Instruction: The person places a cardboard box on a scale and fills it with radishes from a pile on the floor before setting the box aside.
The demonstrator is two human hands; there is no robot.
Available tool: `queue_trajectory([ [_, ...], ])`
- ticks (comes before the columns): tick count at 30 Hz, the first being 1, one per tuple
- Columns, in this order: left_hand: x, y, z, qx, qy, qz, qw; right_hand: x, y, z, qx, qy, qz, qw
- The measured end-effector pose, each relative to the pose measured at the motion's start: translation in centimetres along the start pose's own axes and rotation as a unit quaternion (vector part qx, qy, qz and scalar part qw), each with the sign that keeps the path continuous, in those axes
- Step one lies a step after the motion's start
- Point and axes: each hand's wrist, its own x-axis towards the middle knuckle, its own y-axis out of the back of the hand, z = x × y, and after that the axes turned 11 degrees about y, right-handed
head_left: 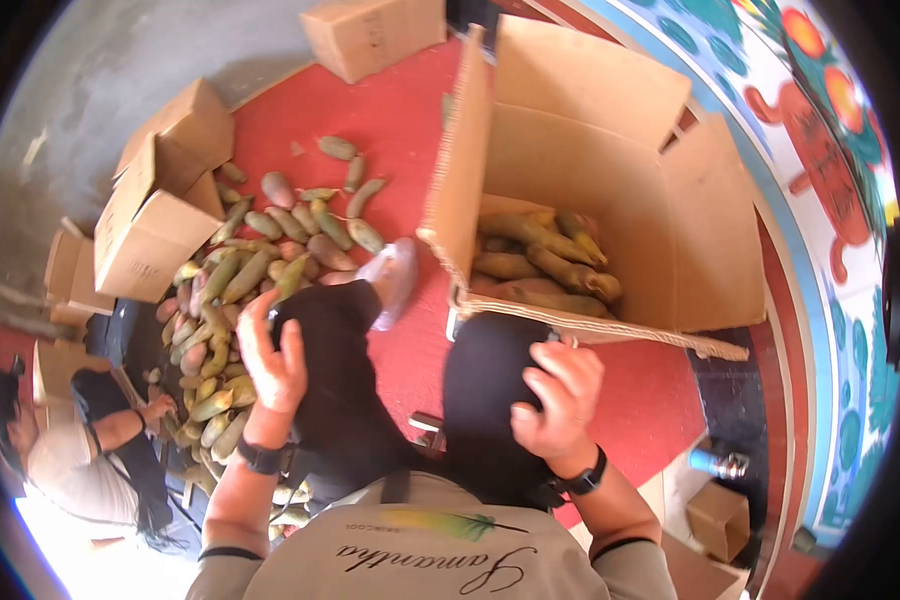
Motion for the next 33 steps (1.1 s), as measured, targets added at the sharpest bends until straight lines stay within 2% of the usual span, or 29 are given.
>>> queue_trajectory([
  [6,-0.6,-0.1,0.8,0.005,0.012,-0.011,1.0,-1.7,-1.1,1.2,0.084,-0.011,-0.022,0.996],
  [10,-1.1,-0.1,1.2,-0.011,0.046,-0.03,0.998,-3.8,-0.4,2.0,0.085,-0.055,-0.048,0.994],
  [12,-1.3,0.0,1.1,0.003,0.036,-0.043,0.998,-5.7,0.1,2.2,0.089,-0.082,-0.057,0.991],
  [14,-1.5,-0.1,0.9,0.0,0.047,-0.038,0.998,-8.2,0.7,2.2,0.048,-0.141,-0.097,0.984],
  [18,-1.7,-0.2,0.8,0.0,0.036,-0.038,0.999,-12.8,2.2,2.2,-0.008,-0.235,-0.109,0.966],
  [24,-1.5,-0.3,0.4,0.001,0.017,-0.037,0.999,-16.5,5.1,2.1,-0.128,-0.316,-0.076,0.937],
  [27,-1.6,-0.5,0.6,0.009,-0.003,-0.022,1.0,-17.7,6.2,2.1,-0.15,-0.342,-0.049,0.927],
  [33,-1.5,-0.7,0.7,0.028,-0.025,-0.012,0.999,-17.2,7.8,1.9,-0.18,-0.329,-0.04,0.926],
])
